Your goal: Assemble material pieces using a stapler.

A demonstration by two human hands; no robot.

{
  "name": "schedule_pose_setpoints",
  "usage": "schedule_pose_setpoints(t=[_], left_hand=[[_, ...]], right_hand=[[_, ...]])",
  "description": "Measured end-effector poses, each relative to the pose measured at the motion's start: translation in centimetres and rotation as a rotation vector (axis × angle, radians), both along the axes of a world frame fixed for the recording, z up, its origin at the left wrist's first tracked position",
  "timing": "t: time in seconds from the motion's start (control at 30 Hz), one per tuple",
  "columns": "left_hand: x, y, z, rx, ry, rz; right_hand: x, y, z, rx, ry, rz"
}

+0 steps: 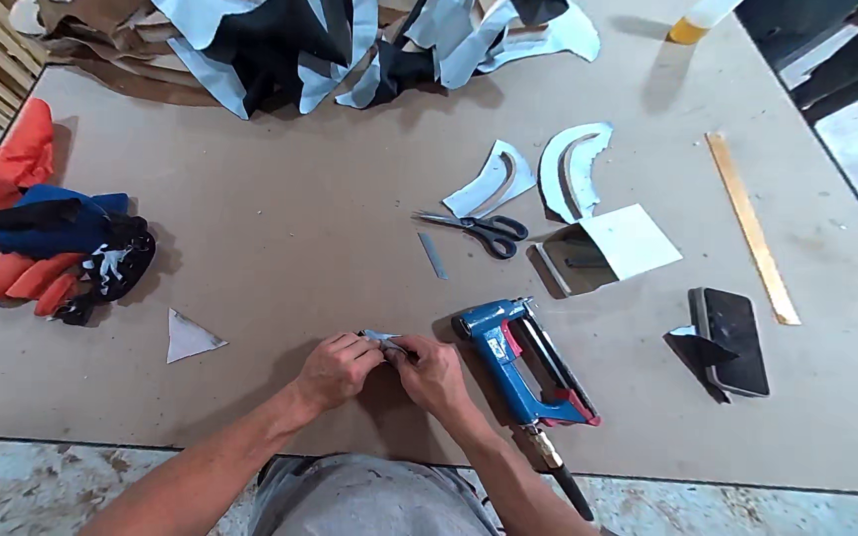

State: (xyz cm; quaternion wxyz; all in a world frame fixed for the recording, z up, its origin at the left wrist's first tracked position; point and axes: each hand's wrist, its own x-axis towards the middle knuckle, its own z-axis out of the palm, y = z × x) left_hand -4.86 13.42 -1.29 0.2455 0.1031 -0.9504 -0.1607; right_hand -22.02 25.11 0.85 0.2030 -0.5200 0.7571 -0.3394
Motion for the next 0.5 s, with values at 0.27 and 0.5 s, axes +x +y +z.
schedule_pose_setpoints(t=[0.27, 0.5], left_hand=[[0.8, 2.9, 0.2, 0.251, -0.053, 0.142], [-0.2, 2.3, 1.3, 0.260, -0.276, 0.061]], right_hand=[[0.5, 3.5, -3.4, -0.278, 0.161, 0.156], [0.3, 2.7, -1.7, -0.111, 0.090, 0.124]])
